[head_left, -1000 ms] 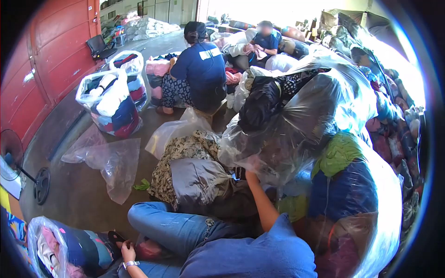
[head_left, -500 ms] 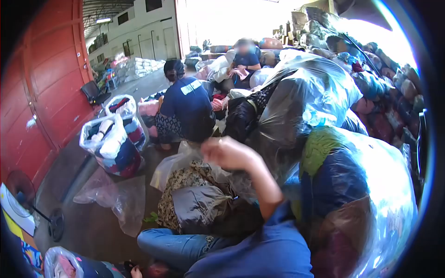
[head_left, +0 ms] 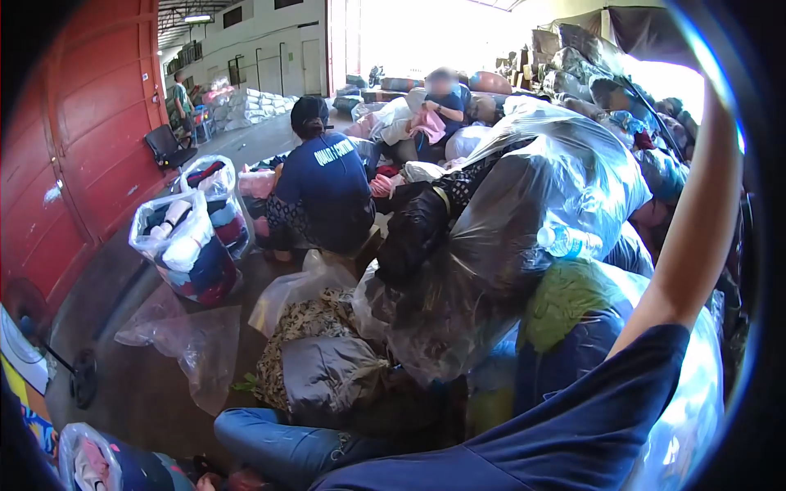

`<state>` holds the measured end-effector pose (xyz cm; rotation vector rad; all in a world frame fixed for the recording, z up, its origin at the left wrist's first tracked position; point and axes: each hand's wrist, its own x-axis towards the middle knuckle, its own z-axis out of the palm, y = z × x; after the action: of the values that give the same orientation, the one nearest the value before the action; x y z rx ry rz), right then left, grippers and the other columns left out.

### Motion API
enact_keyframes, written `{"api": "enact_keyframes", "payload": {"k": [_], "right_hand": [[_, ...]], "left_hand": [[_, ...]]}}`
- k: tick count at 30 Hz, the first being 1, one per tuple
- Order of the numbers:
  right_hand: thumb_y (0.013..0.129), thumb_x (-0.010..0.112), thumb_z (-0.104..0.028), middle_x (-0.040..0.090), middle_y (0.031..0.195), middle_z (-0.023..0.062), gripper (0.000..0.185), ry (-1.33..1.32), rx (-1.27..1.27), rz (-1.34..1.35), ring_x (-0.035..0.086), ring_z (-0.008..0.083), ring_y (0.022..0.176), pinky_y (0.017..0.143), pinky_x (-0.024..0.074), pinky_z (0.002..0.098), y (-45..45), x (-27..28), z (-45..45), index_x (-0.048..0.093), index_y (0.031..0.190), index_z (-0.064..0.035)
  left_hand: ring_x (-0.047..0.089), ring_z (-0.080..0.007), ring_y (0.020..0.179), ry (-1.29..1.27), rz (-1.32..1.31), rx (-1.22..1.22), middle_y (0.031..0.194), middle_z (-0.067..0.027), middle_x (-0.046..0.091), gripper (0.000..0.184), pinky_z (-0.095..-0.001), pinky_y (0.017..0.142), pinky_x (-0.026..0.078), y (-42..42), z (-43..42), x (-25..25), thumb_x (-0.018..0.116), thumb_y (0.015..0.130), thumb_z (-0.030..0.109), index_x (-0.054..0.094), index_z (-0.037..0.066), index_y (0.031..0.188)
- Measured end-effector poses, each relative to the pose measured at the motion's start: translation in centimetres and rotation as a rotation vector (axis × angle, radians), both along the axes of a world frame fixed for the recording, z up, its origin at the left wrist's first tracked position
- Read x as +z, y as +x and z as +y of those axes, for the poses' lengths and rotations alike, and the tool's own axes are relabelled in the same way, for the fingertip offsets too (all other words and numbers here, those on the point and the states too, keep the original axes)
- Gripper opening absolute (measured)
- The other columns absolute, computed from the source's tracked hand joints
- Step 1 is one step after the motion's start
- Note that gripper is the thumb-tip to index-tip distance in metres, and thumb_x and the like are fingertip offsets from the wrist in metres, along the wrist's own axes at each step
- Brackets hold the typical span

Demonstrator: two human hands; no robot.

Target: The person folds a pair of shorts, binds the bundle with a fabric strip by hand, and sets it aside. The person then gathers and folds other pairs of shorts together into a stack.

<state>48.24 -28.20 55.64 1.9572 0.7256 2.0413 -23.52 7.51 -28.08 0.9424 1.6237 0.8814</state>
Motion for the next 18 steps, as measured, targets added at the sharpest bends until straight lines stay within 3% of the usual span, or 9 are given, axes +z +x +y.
{"api": "enact_keyframes", "payload": {"k": [1,3,4,6,8,10,12,14,18], "right_hand": [[0.082,0.053,-0.012,0.063,0.102,0.0238,0.036,0.028,-0.263,0.013,0.064,0.0353,0.089,0.083,0.05,0.0444,3.7,1.1,-1.6,0.059,0.116,-0.0027],[0.079,0.055,-0.012,0.064,0.1,0.0213,0.031,0.0,-0.362,0.261,0.064,0.0341,0.087,0.081,0.0504,0.0428,14.4,-3.6,-3.7,0.061,0.108,-0.0036],[0.077,0.055,-0.011,0.064,0.099,0.02,0.028,-0.033,-0.373,0.426,0.064,0.0335,0.086,0.08,0.0506,0.0421,20.8,-8.9,-4.3,0.062,0.104,-0.0041],[0.074,0.057,-0.011,0.065,0.097,0.0175,0.024,-0.138,-0.344,0.721,0.064,0.0323,0.085,0.077,0.051,0.0405,33.0,-25.2,-4.3,0.065,0.096,-0.005],[0.071,0.059,-0.01,0.066,0.095,0.0149,0.019,-0.202,-0.325,0.895,0.064,0.031,0.083,0.075,0.0514,0.0389,41.8,-35.8,-4.1,0.068,0.088,-0.0059],[0.072,0.059,-0.01,0.063,0.102,0.0187,0.013,-0.159,-0.367,1.127,0.063,0.0335,0.088,0.079,0.0495,0.0408,38.3,-30.4,-2.6,0.069,0.078,-0.0042],[0.073,0.057,-0.008,0.064,0.097,0.0188,0.017,-0.085,0.136,1.051,0.062,0.0344,0.088,0.079,0.0489,0.041,42.5,-31.2,-5.4,0.068,0.085,-0.0038],[0.075,0.055,-0.005,0.064,0.097,0.0158,0.02,0.079,0.287,0.999,0.06,0.0333,0.094,0.084,0.0459,0.0412,39.3,-31.5,-5.9,0.067,0.091,-0.005],[0.078,0.056,-0.004,0.063,0.103,0.0128,0.024,-0.038,0.227,0.649,0.056,0.031,0.102,0.089,0.0423,0.0411,37.8,-30.5,-3.0,0.065,0.1,-0.0091]], "left_hand": [[0.064,-0.0217,0.071,0.002,0.006,-0.002,0.09,-0.0113,0.065,0.025,-0.0332,0.059,0.053,0.1,0.0,0.0,0.052,0.09,0.02,0.058,0.002,0.107],[0.064,-0.0214,0.072,0.01,-0.002,0.0,0.09,-0.0107,0.065,0.024,-0.0328,0.06,0.053,0.5,0.0,0.1,0.052,0.09,0.019,0.058,0.002,0.106],[0.063,-0.0213,0.072,0.016,-0.005,-0.002,0.09,-0.0103,0.065,0.024,-0.0326,0.061,0.053,0.8,0.1,0.2,0.052,0.09,0.019,0.059,0.002,0.106],[0.063,-0.021,0.072,0.04,-0.033,0.001,0.089,-0.0096,0.064,0.023,-0.0322,0.062,0.053,1.1,-0.2,0.8,0.052,0.09,0.018,0.059,0.002,0.105],[0.063,-0.0207,0.072,0.067,-0.083,0.012,0.089,-0.009,0.064,0.022,-0.0318,0.063,0.053,1.6,-0.4,1.6,0.053,0.09,0.018,0.059,0.001,0.105],[0.063,-0.0205,0.072,0.086,-0.142,0.047,0.089,-0.0083,0.064,0.022,-0.0314,0.064,0.053,1.1,-0.6,0.8,0.053,0.09,0.017,0.059,0.001,0.104],[0.062,-0.0188,0.075,0.121,-0.051,0.055,0.09,-0.0075,0.064,0.021,-0.0305,0.067,0.052,1.1,-2.1,0.5,0.053,0.09,0.016,0.059,0.001,0.104],[0.058,-0.0148,0.084,0.127,-0.008,0.06,0.091,-0.0058,0.064,0.021,-0.0291,0.075,0.048,1.6,-2.7,0.4,0.054,0.091,0.016,0.059,0.001,0.104],[0.062,-0.0159,0.073,0.138,0.08,0.037,0.086,-0.0079,0.065,0.017,-0.0278,0.066,0.051,0.9,-2.6,-0.6,0.051,0.091,0.013,0.06,0.001,0.1]]}}
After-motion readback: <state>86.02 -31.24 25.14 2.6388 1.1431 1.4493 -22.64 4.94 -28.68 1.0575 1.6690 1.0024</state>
